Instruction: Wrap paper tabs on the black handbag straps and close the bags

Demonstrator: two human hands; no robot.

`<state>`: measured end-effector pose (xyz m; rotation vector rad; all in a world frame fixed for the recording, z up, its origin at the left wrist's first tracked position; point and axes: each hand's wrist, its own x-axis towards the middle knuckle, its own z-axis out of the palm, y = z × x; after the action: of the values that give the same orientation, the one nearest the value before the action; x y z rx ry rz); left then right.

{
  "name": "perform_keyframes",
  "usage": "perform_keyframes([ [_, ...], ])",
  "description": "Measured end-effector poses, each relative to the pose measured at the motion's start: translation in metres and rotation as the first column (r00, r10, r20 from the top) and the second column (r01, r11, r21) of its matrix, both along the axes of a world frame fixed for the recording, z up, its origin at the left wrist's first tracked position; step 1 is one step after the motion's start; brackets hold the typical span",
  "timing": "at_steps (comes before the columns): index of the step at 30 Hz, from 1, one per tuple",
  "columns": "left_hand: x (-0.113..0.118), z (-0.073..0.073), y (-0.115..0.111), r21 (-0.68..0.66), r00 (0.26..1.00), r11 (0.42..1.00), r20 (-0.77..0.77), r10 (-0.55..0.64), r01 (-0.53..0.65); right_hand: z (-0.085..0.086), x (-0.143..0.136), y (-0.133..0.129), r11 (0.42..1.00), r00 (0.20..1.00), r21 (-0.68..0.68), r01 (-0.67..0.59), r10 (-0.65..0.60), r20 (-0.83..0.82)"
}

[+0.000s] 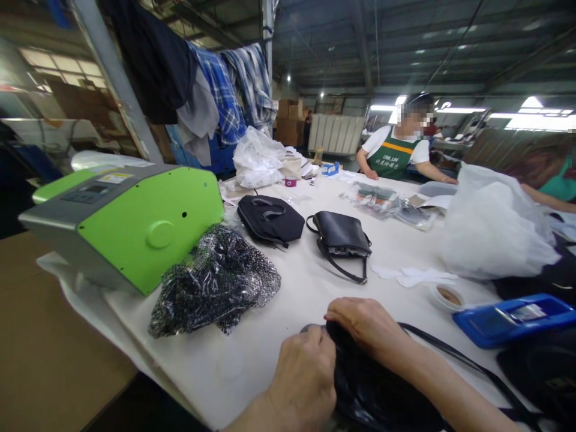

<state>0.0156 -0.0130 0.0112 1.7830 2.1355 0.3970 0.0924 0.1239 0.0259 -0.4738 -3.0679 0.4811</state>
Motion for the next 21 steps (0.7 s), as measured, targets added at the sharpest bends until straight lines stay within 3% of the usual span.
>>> perform_keyframes([
  [3,0.001,0.008,0.004,-0.073,0.997,0.997,-0.058,-0.045,0.041,0.007,0.006,-0.002,0.996,0.999,-0.084,0.021,-0.025,-0.046],
  [7,0.0,0.007,0.005,-0.05,0.997,0.996,-0.017,0.073,-0.074,0.02,0.021,-0.005,0.971,0.987,-0.234,-0.05,0.012,-0.16],
  [12,-0.004,0.0,0.003,-0.015,0.987,0.989,0.064,0.145,-0.144,0.016,0.03,-0.01,0.973,0.97,-0.159,-0.165,0.13,-0.206],
  [17,-0.01,-0.002,0.002,0.08,0.941,0.978,0.298,0.159,-0.19,0.004,0.03,-0.01,0.981,0.953,-0.094,-0.171,0.141,-0.267],
  [21,-0.016,-0.004,-0.003,0.119,0.805,0.952,0.569,0.168,-0.283,0.002,0.032,-0.006,0.979,0.959,-0.089,-0.183,0.158,-0.234],
])
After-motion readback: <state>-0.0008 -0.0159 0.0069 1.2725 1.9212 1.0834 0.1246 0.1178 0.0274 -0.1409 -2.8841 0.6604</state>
